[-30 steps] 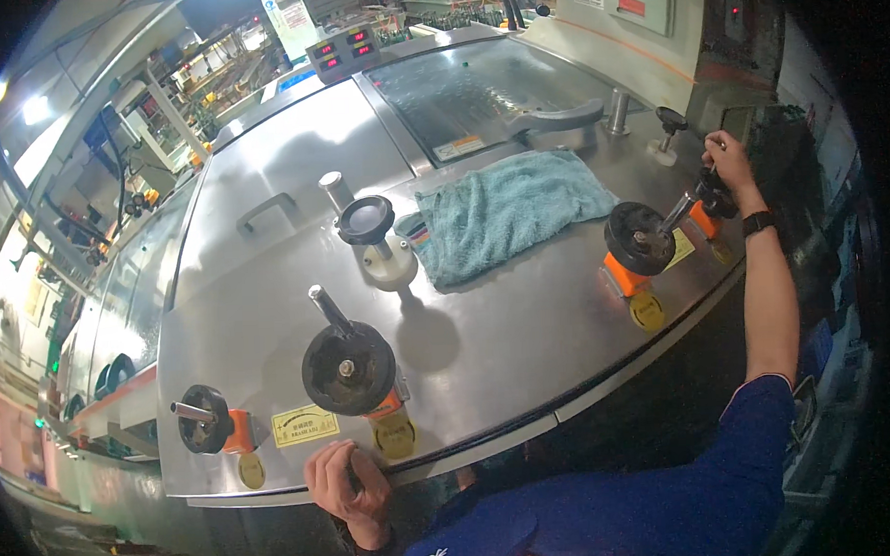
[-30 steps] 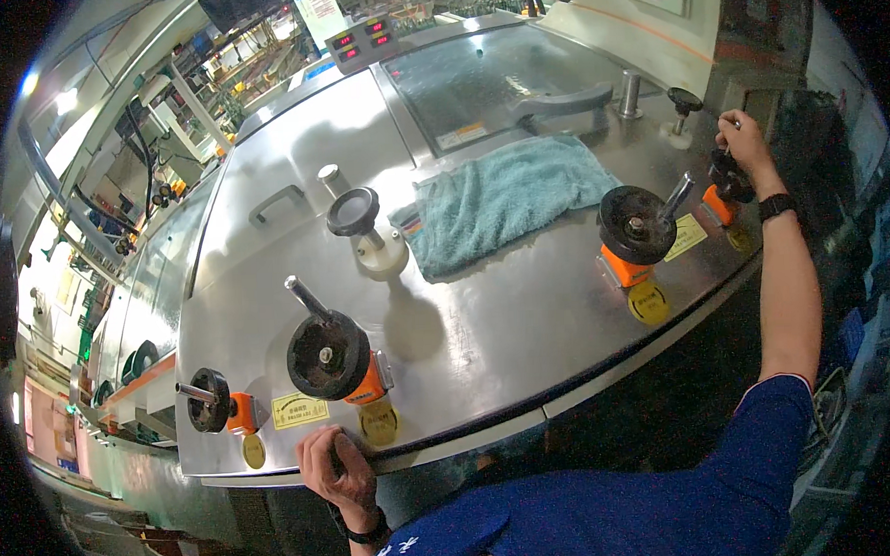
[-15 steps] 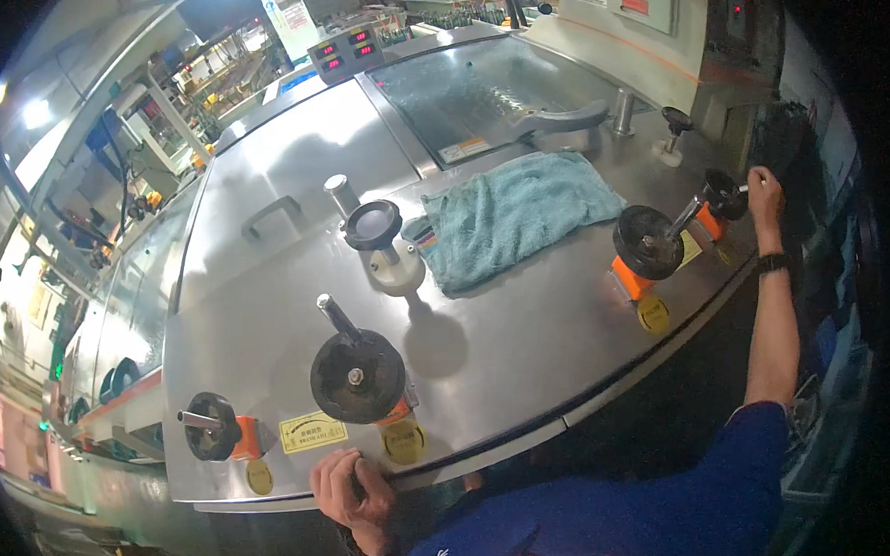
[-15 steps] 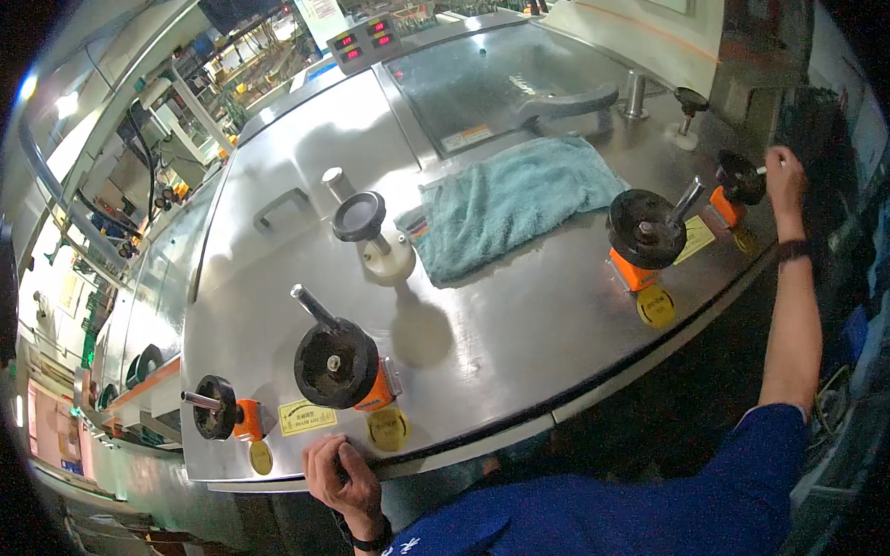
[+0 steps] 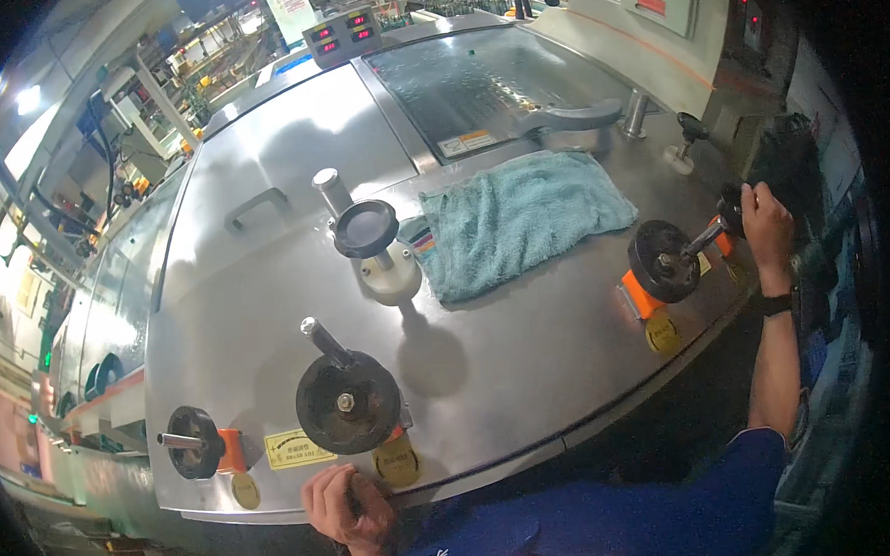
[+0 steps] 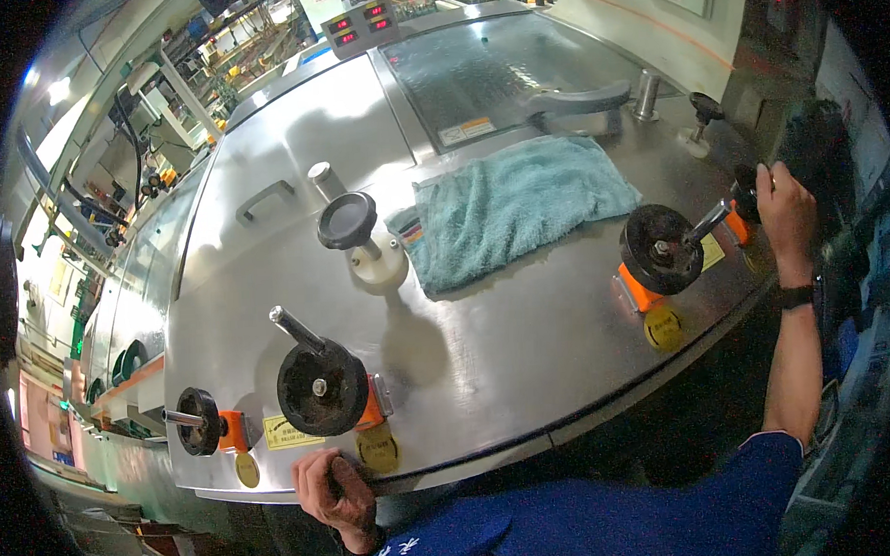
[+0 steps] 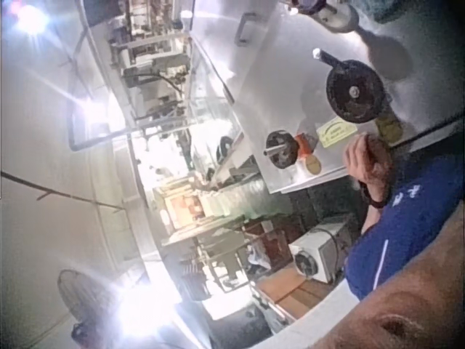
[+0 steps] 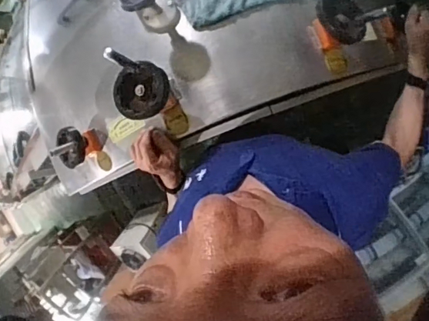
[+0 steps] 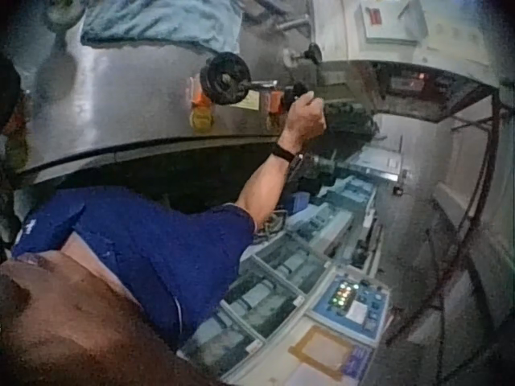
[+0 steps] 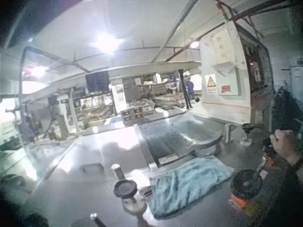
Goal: Operating an industrial processing machine and inspecting copper sheets on a conveyor.
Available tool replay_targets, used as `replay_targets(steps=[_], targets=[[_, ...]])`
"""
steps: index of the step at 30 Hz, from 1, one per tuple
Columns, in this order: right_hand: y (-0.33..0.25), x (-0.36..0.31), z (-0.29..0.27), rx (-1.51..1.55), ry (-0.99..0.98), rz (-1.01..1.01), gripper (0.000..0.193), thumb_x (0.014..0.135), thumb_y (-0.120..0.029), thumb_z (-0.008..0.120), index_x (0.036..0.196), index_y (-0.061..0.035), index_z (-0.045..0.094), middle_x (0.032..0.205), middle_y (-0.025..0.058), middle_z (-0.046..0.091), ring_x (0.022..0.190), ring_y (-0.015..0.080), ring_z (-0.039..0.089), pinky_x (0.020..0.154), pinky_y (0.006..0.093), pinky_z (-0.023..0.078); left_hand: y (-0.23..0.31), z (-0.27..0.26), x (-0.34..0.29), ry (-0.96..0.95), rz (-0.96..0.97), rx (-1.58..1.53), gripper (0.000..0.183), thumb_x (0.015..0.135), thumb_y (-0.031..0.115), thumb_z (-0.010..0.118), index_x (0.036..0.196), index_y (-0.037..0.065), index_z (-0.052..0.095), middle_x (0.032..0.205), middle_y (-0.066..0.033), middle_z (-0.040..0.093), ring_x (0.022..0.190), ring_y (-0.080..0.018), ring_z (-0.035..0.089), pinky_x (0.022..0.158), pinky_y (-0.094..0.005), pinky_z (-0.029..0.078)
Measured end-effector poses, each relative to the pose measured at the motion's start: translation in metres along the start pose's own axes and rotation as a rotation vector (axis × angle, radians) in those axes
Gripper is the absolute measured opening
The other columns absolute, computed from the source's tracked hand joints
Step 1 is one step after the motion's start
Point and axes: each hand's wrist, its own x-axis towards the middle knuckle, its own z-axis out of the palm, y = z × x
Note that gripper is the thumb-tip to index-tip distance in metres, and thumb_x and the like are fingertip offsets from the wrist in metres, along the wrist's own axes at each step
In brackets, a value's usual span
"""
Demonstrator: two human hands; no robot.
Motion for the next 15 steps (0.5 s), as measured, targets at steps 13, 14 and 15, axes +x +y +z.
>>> replay_targets(steps=[13,14,15], targets=[[-0.059,-0.028,-0.059,0.894,-0.118,0.293,0.048,0.105,-0.043,0.059,0.136,-0.0066,0.060,0.100,0.0096,0.068,0.094,0.0190,0.066,0.086,0.0359,0.054,-0.007,-0.003,-0.003,0.002,0.041,-0.062,0.010,0.084,-0.003,0.064,0.093,0.000,0.068,0.090,-0.0148,0.072,0.083,-0.0340,0.066,0.080,-0.0422,0.053],[-0.069,-0.030,-0.063,1.167,-0.097,0.231,0.049,0.105,-0.044,0.059,0.134,-0.0056,0.061,0.103,0.0078,0.068,0.097,0.0163,0.064,0.088,0.0341,0.052,-0.008,-0.003,-0.003,-0.001,0.050,-0.063,0.011,0.083,-0.002,0.065,0.093,0.001,0.068,0.090,-0.0148,0.072,0.083,-0.0340,0.066,0.080,-0.0421,0.053],[-0.090,-0.030,-0.070,1.313,-0.156,0.219,0.048,0.105,-0.044,0.059,0.133,-0.0046,0.062,0.106,0.0073,0.067,0.099,0.0160,0.063,0.089,0.0327,0.052,-0.010,-0.005,-0.005,-0.002,0.052,-0.053,0.012,0.083,-0.002,0.065,0.094,0.001,0.068,0.090,-0.0149,0.072,0.084,-0.0339,0.066,0.080,-0.0420,0.053]])
